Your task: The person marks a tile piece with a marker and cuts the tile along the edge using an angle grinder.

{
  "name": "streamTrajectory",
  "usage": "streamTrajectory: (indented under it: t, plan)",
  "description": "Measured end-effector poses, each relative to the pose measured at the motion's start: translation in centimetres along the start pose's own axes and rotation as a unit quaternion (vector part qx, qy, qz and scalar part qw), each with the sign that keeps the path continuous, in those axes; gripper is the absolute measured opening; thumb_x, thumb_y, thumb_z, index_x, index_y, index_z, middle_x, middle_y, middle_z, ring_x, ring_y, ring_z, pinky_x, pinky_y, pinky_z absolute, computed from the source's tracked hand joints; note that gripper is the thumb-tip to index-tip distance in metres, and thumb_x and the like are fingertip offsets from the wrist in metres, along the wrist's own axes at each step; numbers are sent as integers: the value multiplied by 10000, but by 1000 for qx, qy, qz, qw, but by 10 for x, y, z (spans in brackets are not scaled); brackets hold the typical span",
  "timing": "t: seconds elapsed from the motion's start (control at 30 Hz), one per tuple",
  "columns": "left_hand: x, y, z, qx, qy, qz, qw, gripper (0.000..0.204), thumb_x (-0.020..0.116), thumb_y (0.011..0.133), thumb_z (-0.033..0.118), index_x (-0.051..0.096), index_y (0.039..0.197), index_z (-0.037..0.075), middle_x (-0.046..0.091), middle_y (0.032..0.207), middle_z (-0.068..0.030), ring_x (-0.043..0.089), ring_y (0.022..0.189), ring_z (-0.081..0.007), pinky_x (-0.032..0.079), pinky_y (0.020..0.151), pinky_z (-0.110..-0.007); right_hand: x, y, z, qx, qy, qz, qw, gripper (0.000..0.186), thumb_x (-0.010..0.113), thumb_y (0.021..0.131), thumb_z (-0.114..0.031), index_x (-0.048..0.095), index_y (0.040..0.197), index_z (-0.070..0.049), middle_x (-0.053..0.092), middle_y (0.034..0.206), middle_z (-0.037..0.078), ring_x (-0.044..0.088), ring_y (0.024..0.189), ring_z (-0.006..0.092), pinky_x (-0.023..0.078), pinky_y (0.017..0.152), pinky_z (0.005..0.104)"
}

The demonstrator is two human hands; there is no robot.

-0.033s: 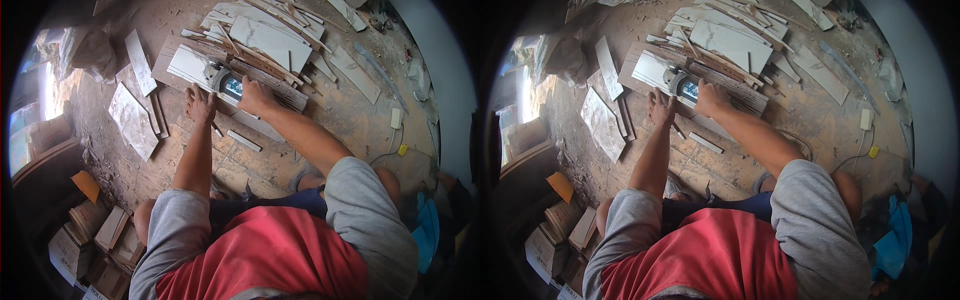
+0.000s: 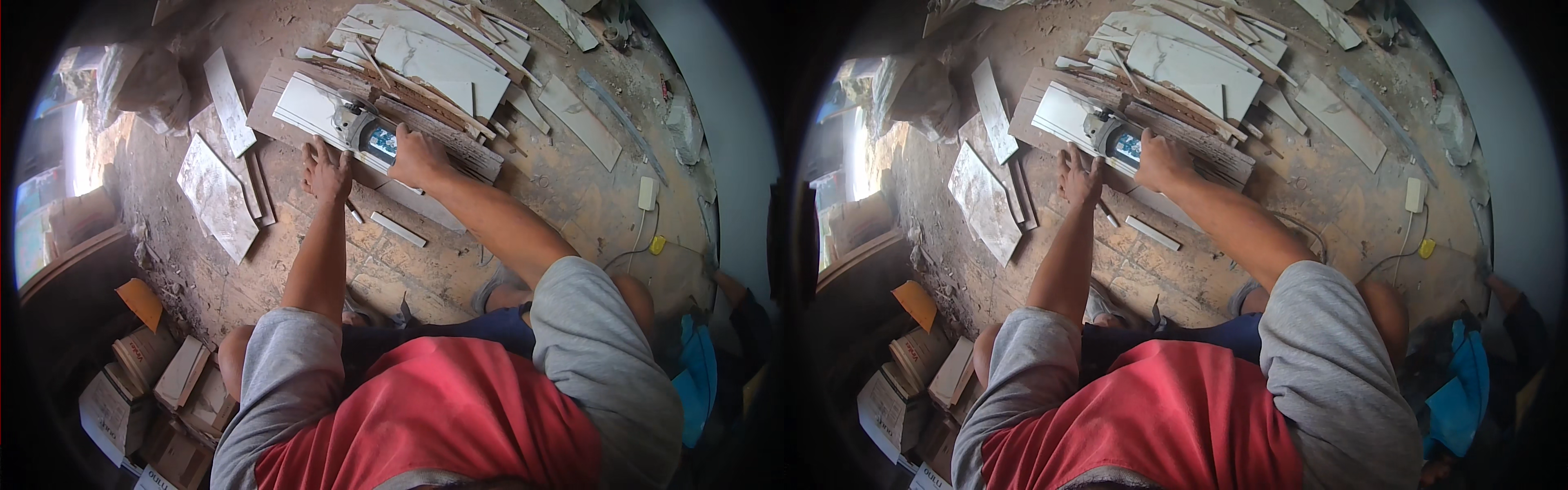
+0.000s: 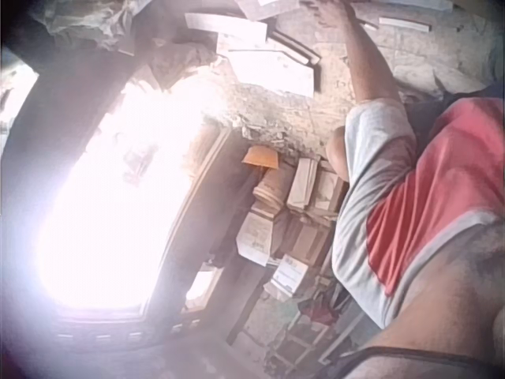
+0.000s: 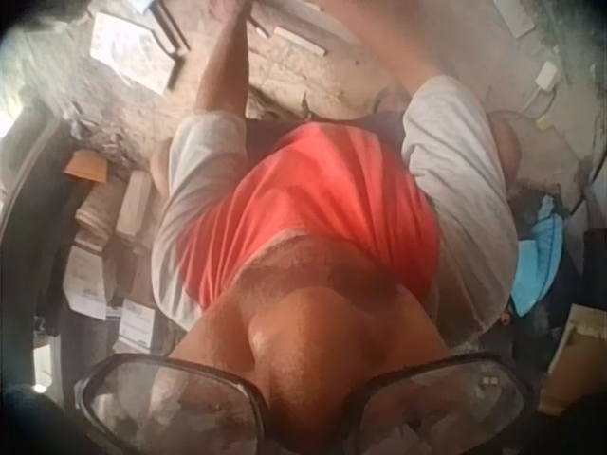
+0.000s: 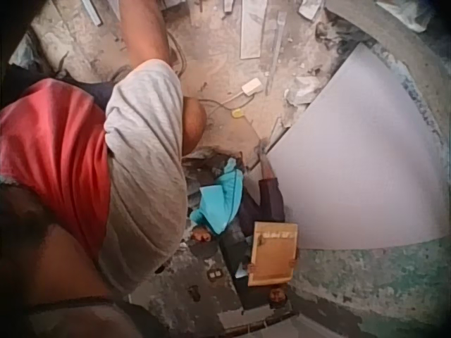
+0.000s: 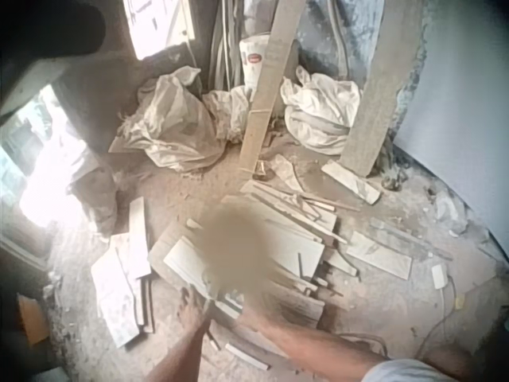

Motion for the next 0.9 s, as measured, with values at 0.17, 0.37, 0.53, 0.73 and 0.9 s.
streamTrajectory:
  t: [0.17, 0.37, 0.53, 0.73, 0.9]
  plan:
    - [2, 2, -3, 1, 8, 2, 1000, 835, 572, 851, 589, 224, 1544, 281, 152, 1612, -99, 301, 1395, -426, 189, 1103, -603, 1, -6, 6, 9, -1, -10, 1000, 597, 708, 724, -222, 449, 1205, 18, 663, 1039, 241, 669, 973, 382, 552, 834, 454]
    - [6, 1, -4, 12, 5, 7, 1000, 822, 569, 855, 574, 221, 1543, 290, 155, 1611, -96, 315, 1387, -425, 206, 1086, -607, 1, -16, 19, 13, -3, -9, 1000, 578, 703, 737, -224, 448, 1194, 20, 660, 1028, 237, 667, 964, 388, 552, 833, 458]
    - [6, 4, -9, 24, -7, 19, 1000, 835, 578, 838, 583, 240, 1537, 278, 158, 1608, -115, 318, 1384, -427, 177, 1091, -628, 0, -23, 23, 12, -6, -15, 1000, 571, 705, 736, -225, 449, 1184, 20, 661, 1019, 235, 669, 959, 383, 554, 831, 455]
    - [4, 0, -1, 18, -7, 3, 1000, 865, 567, 823, 641, 241, 1539, 280, 149, 1612, -105, 302, 1391, -426, 165, 1093, -629, 1, -28, 33, 13, -3, -16, 1000, 571, 707, 732, -219, 450, 1183, 19, 665, 1011, 237, 670, 957, 383, 556, 826, 452]
    - [2, 1, -6, 17, -3, 8, 1000, 889, 563, 812, 672, 236, 1541, 281, 151, 1612, -104, 294, 1394, -429, 160, 1098, -628, -3, -37, 33, 10, 2, -10, 1000, 560, 706, 731, -211, 452, 1178, 11, 666, 1015, 240, 670, 959, 383, 554, 828, 454]
Point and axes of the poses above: each hand's wrist, its own y-axis towards the middle knuckle, its own x-axis out of the palm, z = x × y, the point moved 3 cm from there along y, towards the middle knuckle
